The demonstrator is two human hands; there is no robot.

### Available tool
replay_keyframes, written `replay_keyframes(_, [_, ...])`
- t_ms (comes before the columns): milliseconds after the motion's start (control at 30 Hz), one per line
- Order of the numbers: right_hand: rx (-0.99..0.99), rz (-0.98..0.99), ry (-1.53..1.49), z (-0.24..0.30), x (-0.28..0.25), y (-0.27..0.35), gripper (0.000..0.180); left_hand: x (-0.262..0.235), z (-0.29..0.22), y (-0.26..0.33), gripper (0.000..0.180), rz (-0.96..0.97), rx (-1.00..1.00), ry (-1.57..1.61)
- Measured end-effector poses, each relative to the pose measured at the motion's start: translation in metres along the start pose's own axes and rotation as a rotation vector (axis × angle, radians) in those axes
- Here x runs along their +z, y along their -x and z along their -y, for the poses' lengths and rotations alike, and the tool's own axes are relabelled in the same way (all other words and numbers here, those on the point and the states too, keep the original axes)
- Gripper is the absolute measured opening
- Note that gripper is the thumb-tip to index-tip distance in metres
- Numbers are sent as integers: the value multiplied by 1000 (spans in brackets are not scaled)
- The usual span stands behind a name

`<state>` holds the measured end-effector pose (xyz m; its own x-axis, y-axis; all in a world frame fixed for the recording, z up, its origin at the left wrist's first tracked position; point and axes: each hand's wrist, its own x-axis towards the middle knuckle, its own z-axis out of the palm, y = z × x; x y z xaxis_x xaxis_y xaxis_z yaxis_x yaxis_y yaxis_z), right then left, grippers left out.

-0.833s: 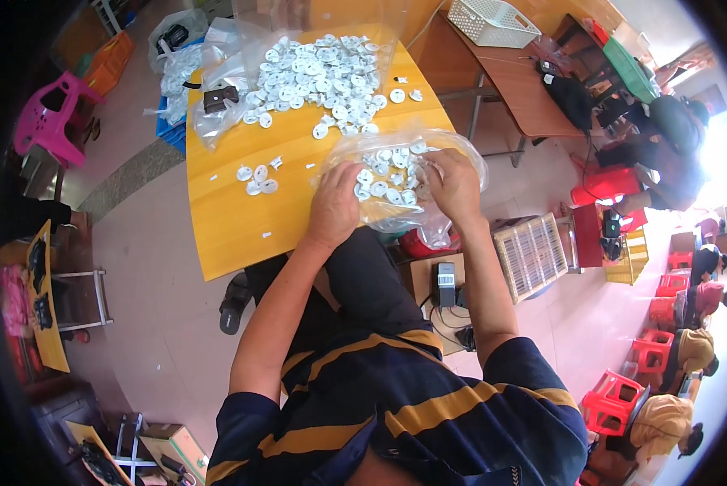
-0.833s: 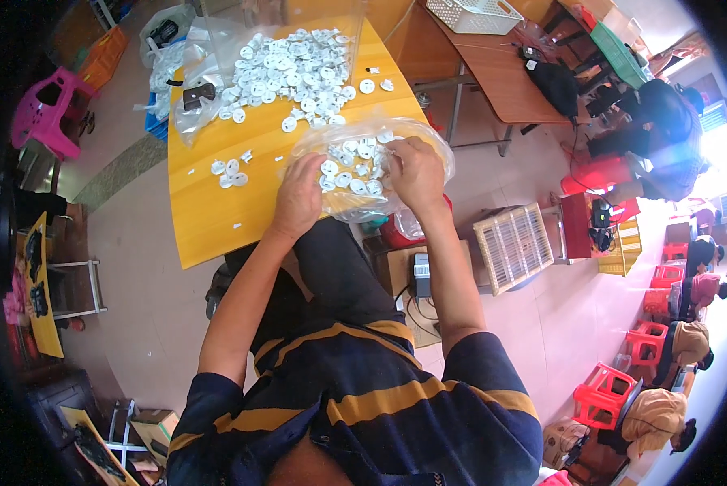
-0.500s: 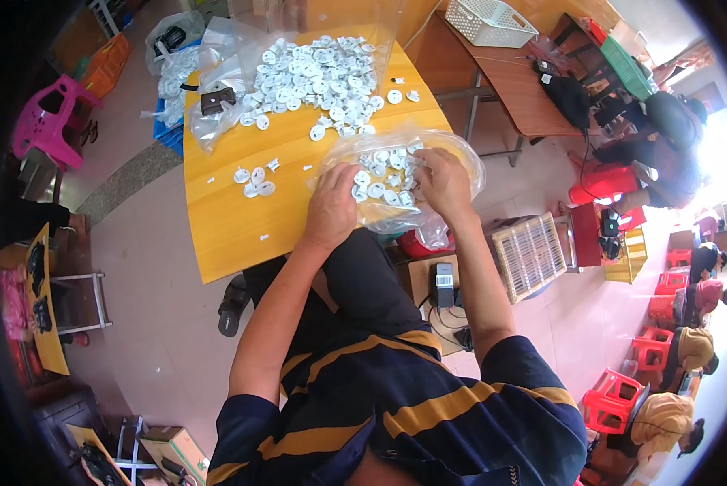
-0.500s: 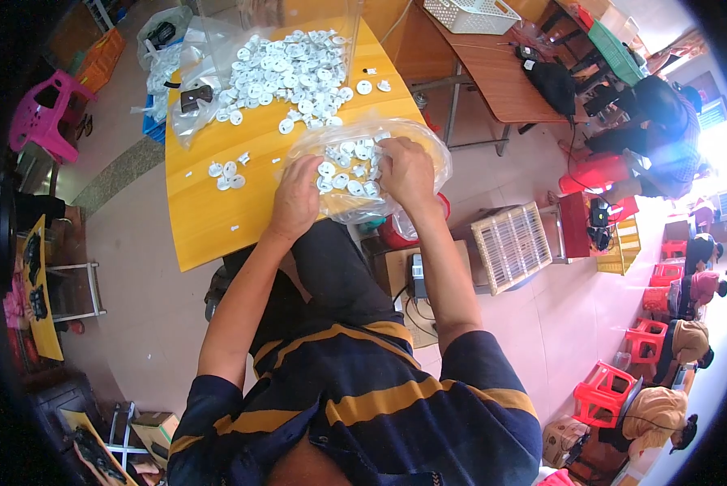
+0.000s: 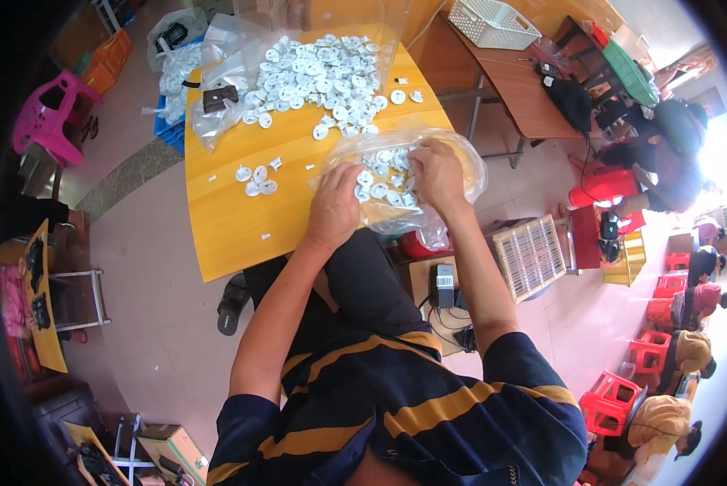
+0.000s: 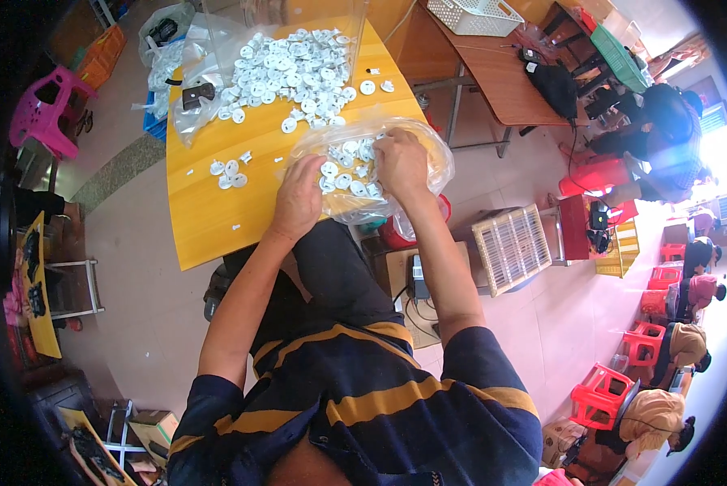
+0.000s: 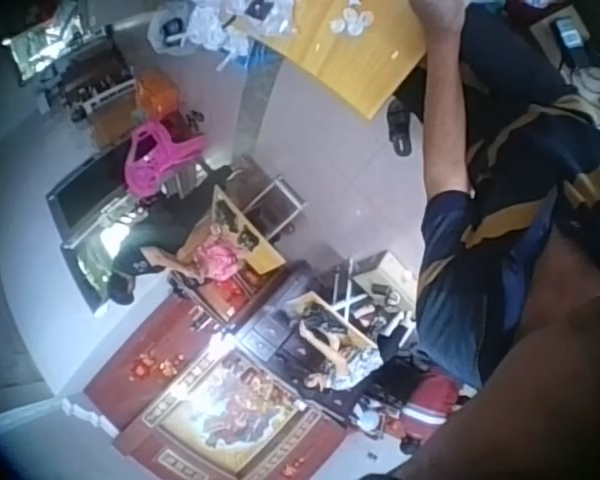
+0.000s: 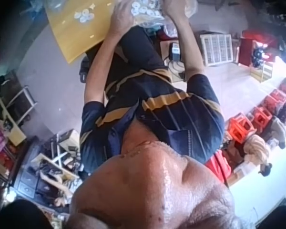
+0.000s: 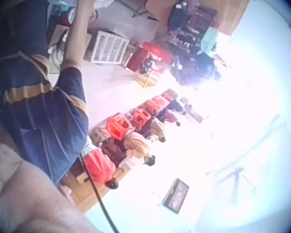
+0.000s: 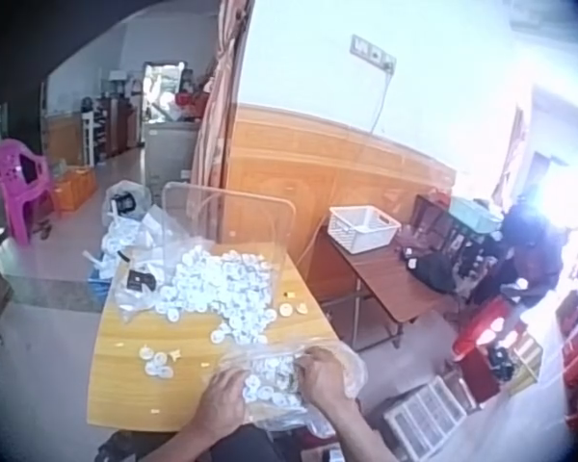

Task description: The person sorts small white plastic battery or electronic components by hand into plastic bags and plastic containers.

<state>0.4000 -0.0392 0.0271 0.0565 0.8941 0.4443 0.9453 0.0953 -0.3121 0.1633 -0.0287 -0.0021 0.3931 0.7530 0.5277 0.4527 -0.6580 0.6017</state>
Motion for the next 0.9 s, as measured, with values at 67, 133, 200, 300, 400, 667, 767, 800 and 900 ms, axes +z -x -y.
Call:
replay_keyframes(67, [-4, 14, 19, -2, 2, 1, 18, 0, 0, 0, 47, 1, -1, -4])
replay_keyframes(133, [-29, 3, 18, -1, -1, 2, 20, 1, 1, 0, 48, 2, -6, -6])
replay_keyframes(200, [-54, -7, 17, -1, -3, 3, 23, 1, 2, 0, 48, 4, -7, -6])
replay_keyframes(300, [-105, -12, 22, -1, -6, 4, 29, 1, 3, 1, 48, 6, -5, -7])
replay_keyframes(400, [-101, 14, 21, -2, -7, 5, 33, 1, 2, 1, 48, 8, 0, -4])
replay_keyframes(667, [-124, 102, 85, -3, -9, 13, 47, 0, 0, 0, 48, 15, -4, 7])
replay_keyframes(767, [-144, 100, -30, -5, -13, 13, 49, 0, 1, 0, 48, 10, -9, 11])
replay_keyframes(800, [-143, 100, -29, -8, -14, 13, 49, 0, 1, 0, 48, 8, -7, 8])
replay_keyframes(900, [-60, 56, -241, -21, -20, 13, 51, 2, 1, 0, 47, 5, -13, 9])
